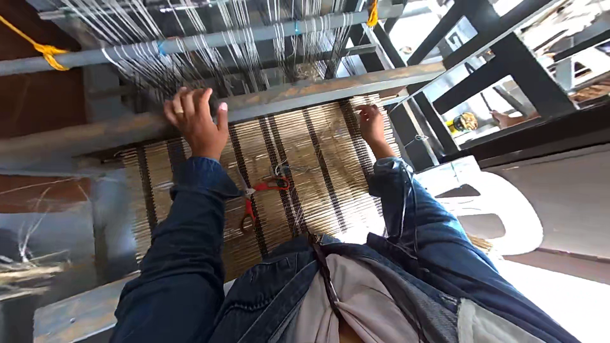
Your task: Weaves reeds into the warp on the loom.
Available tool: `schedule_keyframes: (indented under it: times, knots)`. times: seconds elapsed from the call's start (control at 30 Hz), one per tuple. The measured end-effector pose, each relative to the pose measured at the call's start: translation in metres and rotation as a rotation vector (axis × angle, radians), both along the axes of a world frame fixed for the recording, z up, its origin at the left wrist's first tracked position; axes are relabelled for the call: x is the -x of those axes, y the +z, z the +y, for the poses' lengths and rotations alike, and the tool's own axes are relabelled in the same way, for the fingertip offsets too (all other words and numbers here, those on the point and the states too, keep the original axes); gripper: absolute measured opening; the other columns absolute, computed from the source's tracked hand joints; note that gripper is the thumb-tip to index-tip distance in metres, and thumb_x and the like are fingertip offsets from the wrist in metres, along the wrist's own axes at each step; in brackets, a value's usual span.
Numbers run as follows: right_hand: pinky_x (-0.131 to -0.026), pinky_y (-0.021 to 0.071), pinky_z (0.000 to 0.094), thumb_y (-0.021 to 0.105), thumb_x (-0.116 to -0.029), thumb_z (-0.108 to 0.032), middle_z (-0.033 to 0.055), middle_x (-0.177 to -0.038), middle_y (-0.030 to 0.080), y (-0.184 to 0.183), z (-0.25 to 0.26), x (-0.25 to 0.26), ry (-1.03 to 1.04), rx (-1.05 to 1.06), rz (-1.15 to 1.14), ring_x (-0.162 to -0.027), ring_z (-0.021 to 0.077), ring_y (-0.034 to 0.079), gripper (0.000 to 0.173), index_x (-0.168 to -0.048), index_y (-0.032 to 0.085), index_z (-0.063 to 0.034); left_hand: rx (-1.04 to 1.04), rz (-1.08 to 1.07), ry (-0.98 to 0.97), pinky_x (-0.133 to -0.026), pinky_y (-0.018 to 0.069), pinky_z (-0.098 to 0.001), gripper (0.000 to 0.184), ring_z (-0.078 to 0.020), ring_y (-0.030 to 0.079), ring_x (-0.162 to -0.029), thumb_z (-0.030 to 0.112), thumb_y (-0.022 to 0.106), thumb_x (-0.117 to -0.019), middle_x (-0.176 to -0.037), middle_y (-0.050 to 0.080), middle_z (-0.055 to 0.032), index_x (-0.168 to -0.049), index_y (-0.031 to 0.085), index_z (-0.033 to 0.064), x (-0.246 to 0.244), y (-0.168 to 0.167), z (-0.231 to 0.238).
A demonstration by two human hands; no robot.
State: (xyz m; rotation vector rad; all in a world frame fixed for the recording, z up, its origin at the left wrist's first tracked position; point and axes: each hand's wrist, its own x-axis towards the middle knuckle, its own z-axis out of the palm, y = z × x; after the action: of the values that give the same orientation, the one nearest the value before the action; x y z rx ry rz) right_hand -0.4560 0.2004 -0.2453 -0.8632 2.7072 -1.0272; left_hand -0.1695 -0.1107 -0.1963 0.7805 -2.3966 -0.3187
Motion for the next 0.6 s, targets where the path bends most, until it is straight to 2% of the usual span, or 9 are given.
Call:
schedule_keyframes:
  times: [0.1, 0.13, 0.17, 0.23, 0.3, 0.33, 0.4, 0.53, 0.6]
  knots:
    - [-0.101, 0.0494, 0.0629, 0.043, -0.1059, -0.006, 0.0283, -0.135, 0.06, 0.007, -0.023, 0.015, 0.109, -0.243, 0.011, -0.121, 0.0464, 0.062, 0.043, -0.143, 0.061, -0.0149, 0.048, 0.024, 0.159, -0.114, 0.0243, -0.0677, 0.055, -0.0497, 0.043, -0.139, 0.045, 0.038, -0.107, -0.138, 0.059, -0.0253, -0.141, 0.058, 0.0064, 0.029, 0.01, -0.019]
    - [-0.1, 0.0488, 0.0653, 0.043, -0.1065, -0.009, 0.0273, -0.135, 0.061, 0.009, -0.03, 0.023, 0.116, -0.298, -0.003, -0.122, 0.0468, 0.061, 0.043, -0.145, 0.06, -0.0171, 0.089, 0.036, 0.206, -0.111, 0.0274, -0.0672, 0.054, -0.0492, 0.047, -0.135, 0.045, 0.038, -0.1061, -0.135, 0.061, -0.0246, -0.139, 0.059, 0.0075, 0.037, 0.008, -0.027]
    - [-0.102, 0.0479, 0.0654, 0.043, -0.1079, -0.013, 0.0262, -0.136, 0.061, 0.011, -0.036, 0.029, 0.098, -0.319, -0.03, -0.123, 0.046, 0.061, 0.04, -0.144, 0.06, -0.0154, 0.108, 0.033, 0.222, -0.11, 0.0277, -0.0685, 0.054, -0.0501, 0.047, -0.134, 0.046, 0.038, -0.1058, -0.134, 0.062, -0.0253, -0.137, 0.06, 0.0078, 0.044, 0.007, -0.037]
    - [-0.103, 0.0471, 0.0635, 0.045, -0.1098, -0.024, 0.027, -0.128, 0.066, 0.016, -0.042, 0.033, -0.013, -0.286, -0.092, -0.121, 0.0448, 0.063, 0.037, -0.134, 0.062, -0.0021, 0.075, -0.005, 0.235, -0.113, 0.0232, -0.0711, 0.057, -0.0517, 0.043, -0.138, 0.048, 0.036, -0.1059, -0.139, 0.058, -0.0262, -0.14, 0.058, 0.008, 0.06, 0.009, -0.063]
    - [-0.099, 0.0484, 0.0647, 0.049, -0.1074, -0.044, 0.0307, -0.122, 0.066, 0.022, -0.052, 0.032, -0.17, -0.3, -0.165, -0.117, 0.0467, 0.064, 0.058, -0.131, 0.058, 0.0079, 0.097, -0.013, 0.246, -0.112, 0.0231, -0.0719, 0.059, -0.0512, 0.044, -0.138, 0.052, 0.034, -0.1051, -0.14, 0.058, -0.0247, -0.14, 0.058, 0.0105, 0.082, 0.008, -0.101]
    - [-0.099, 0.0486, 0.0651, 0.051, -0.1045, -0.054, 0.0307, -0.123, 0.065, 0.026, -0.059, 0.032, -0.244, -0.333, -0.194, -0.118, 0.0466, 0.064, 0.068, -0.131, 0.057, 0.0089, 0.118, -0.002, 0.256, -0.112, 0.0235, -0.0719, 0.06, -0.0503, 0.045, -0.137, 0.054, 0.033, -0.1045, -0.139, 0.059, -0.0239, -0.138, 0.059, 0.0116, 0.094, 0.008, -0.119]
    - [-0.098, 0.0487, 0.0655, 0.052, -0.101, -0.061, 0.0287, -0.128, 0.065, 0.03, -0.072, 0.032, -0.328, -0.423, -0.225, -0.121, 0.0452, 0.063, 0.075, -0.131, 0.06, 0.007, 0.148, 0.008, 0.26, -0.11, 0.0265, -0.0717, 0.061, -0.0492, 0.048, -0.135, 0.057, 0.032, -0.1037, -0.136, 0.06, -0.0232, -0.136, 0.06, 0.013, 0.11, 0.004, -0.14]
    - [-0.098, 0.0478, 0.065, 0.058, -0.1025, -0.045, 0.0276, -0.131, 0.064, 0.035, -0.08, 0.029, -0.391, -0.45, -0.315, -0.124, 0.043, 0.061, 0.055, -0.127, 0.063, 0.0047, 0.013, -0.022, 0.202, -0.117, 0.0274, -0.0647, 0.06, -0.0486, 0.041, -0.143, 0.053, 0.038, -0.1039, -0.142, 0.057, -0.0248, -0.141, 0.057, 0.0094, 0.104, 0.016, -0.121]
    - [-0.097, 0.0483, 0.0654, 0.062, -0.1008, -0.034, 0.0286, -0.129, 0.064, 0.035, -0.079, 0.029, -0.411, -0.391, -0.344, -0.123, 0.0441, 0.061, 0.047, -0.126, 0.062, 0.0057, -0.057, 0.065, 0.107, -0.12, 0.0219, -0.0649, 0.054, -0.0527, 0.036, -0.144, 0.041, 0.047, -0.1038, -0.144, 0.053, -0.0295, -0.142, 0.056, 0.0043, 0.096, 0.027, -0.091]
